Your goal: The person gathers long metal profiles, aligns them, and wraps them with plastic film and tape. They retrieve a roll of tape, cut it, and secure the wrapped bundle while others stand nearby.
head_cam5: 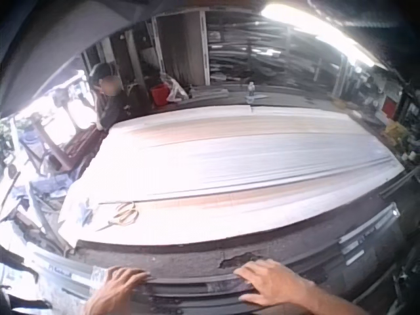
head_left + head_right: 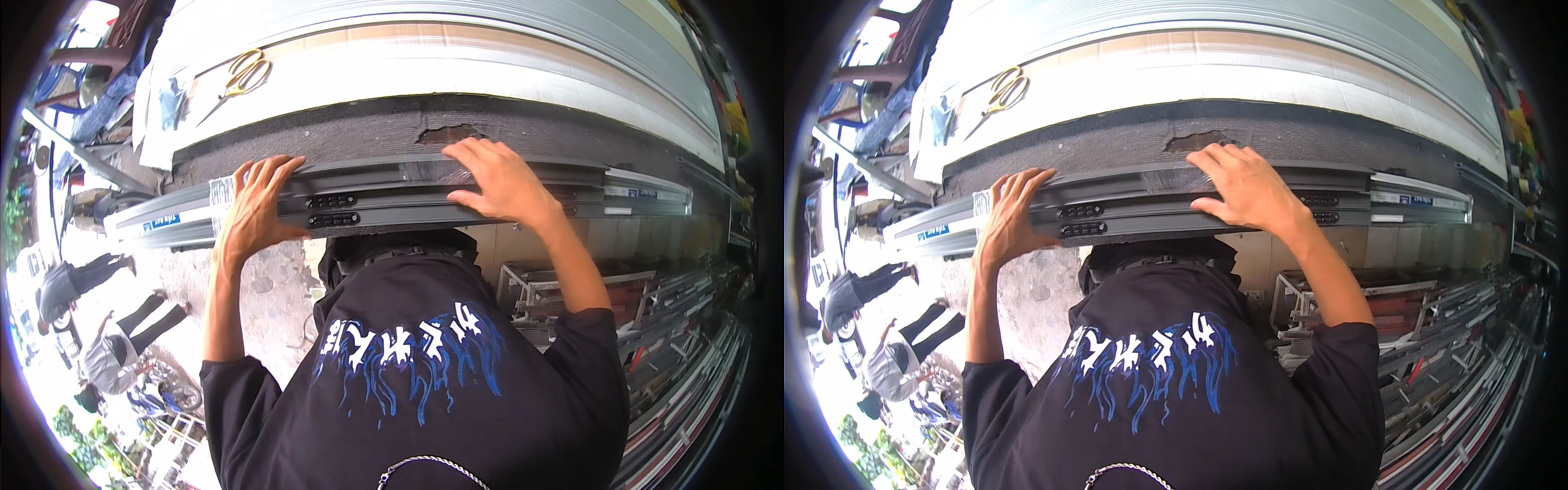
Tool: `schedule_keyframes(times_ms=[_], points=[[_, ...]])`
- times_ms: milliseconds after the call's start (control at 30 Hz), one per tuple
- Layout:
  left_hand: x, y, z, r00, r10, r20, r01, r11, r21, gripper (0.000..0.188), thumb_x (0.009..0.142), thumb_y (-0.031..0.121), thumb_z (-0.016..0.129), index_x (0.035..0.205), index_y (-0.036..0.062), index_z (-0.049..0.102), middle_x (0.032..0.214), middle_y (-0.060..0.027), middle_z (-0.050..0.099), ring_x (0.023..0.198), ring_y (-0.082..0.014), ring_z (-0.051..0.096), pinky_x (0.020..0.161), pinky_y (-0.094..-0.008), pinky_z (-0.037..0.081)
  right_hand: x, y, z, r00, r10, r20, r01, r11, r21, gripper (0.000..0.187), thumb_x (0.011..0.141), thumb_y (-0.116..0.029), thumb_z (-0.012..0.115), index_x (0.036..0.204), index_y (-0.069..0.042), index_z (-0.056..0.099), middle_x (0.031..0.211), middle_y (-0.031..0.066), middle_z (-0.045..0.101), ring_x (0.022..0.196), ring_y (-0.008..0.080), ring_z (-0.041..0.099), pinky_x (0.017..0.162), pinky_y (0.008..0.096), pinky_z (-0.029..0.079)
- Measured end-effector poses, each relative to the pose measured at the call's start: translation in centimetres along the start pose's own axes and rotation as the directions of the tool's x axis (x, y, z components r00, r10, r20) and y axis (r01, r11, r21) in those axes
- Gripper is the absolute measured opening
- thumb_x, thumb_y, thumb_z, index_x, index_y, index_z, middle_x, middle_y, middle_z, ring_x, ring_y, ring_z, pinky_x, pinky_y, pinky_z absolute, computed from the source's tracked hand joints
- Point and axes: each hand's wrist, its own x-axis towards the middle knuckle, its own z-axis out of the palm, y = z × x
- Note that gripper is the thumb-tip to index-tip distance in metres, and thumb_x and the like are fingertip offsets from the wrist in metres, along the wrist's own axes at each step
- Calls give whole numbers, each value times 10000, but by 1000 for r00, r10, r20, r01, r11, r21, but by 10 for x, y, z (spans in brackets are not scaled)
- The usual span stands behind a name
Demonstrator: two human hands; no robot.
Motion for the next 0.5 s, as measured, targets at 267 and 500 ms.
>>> schedule_keyframes(times_ms=[267,500], points=[[2,13,16,998,45,-46,-43,998,35,1450,375,167,1079,1652,83,395,1549,-176,534,1498,-387,463,1315,-562,256,-11,-25,15,999,-5,-50,-5,981,-195,1307,754,-653,918,1741,-159,218,1654,241,403,1516,462,425,1254,696,318],[2,5,24,993,90,-81,-86,995,59,1366,426,107,1057,1627,90,406,1504,-184,560,1405,-396,516,1242,-522,376,-11,-28,26,998,57,40,-46,970,-241,1302,732,-467,993,1748,-216,219,1546,196,483,1431,409,509,1224,656,370]])
